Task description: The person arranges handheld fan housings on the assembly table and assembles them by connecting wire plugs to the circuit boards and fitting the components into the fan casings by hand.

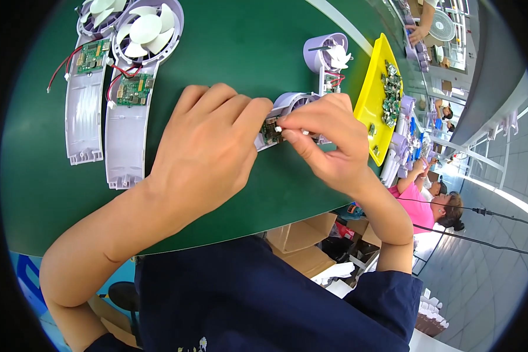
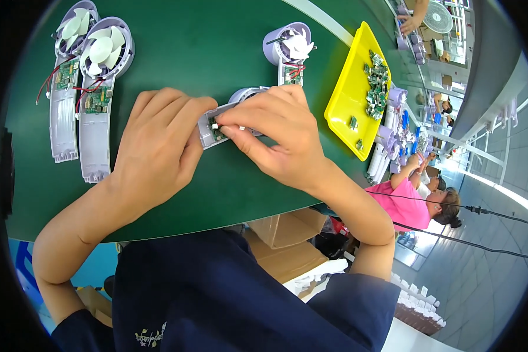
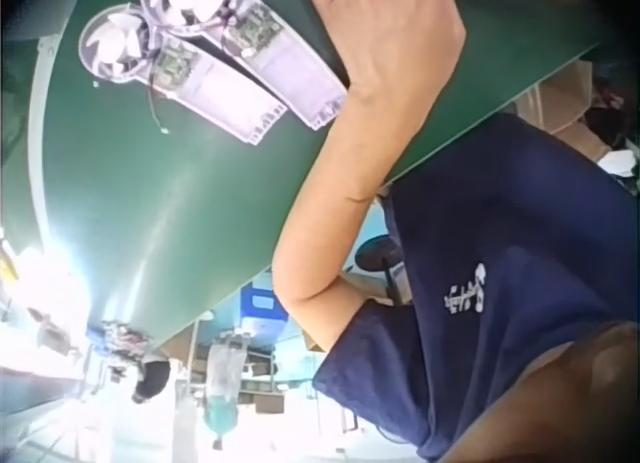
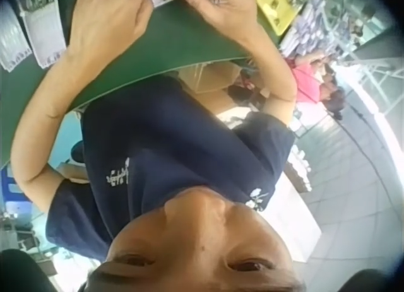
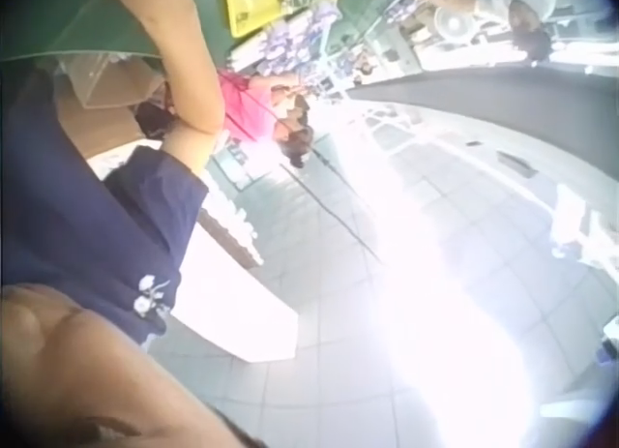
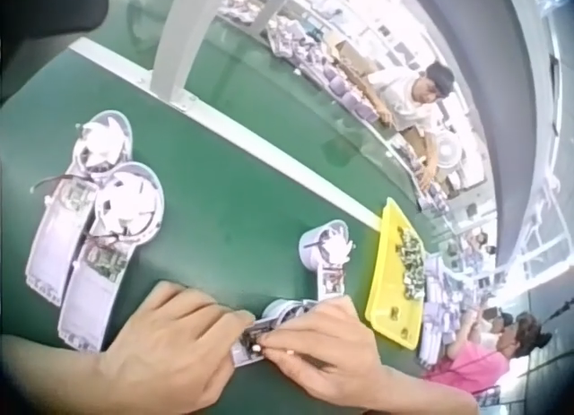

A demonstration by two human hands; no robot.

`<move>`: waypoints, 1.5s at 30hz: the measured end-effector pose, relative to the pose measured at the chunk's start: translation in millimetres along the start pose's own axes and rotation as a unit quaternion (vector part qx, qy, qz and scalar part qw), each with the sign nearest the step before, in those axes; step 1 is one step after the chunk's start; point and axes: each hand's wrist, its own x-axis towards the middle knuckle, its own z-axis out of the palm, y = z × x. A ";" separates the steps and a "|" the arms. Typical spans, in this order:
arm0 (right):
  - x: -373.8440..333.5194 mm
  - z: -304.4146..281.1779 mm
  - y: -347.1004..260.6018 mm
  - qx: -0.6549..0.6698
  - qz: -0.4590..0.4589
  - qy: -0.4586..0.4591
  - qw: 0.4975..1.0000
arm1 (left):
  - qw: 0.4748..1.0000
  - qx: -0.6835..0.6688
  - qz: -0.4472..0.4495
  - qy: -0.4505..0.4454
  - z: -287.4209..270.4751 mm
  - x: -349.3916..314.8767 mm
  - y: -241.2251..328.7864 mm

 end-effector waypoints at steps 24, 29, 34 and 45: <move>12.8 -6.1 -4.8 -0.105 0.024 -0.035 0.994 | 0.995 0.082 0.000 -0.050 -1.8 -2.5 -0.5; 15.9 -5.7 -7.9 -0.115 0.029 -0.054 0.991 | 0.996 0.077 -0.004 -0.044 0.0 -3.2 -1.1; 18.2 -3.9 -7.2 -0.145 0.005 -0.068 0.987 | 0.996 0.085 -0.003 -0.041 1.6 -4.3 -1.6; 35.3 -13.9 -28.6 -0.321 -0.068 -0.178 0.928 | 0.998 0.061 0.004 -0.032 8.1 -6.6 -2.6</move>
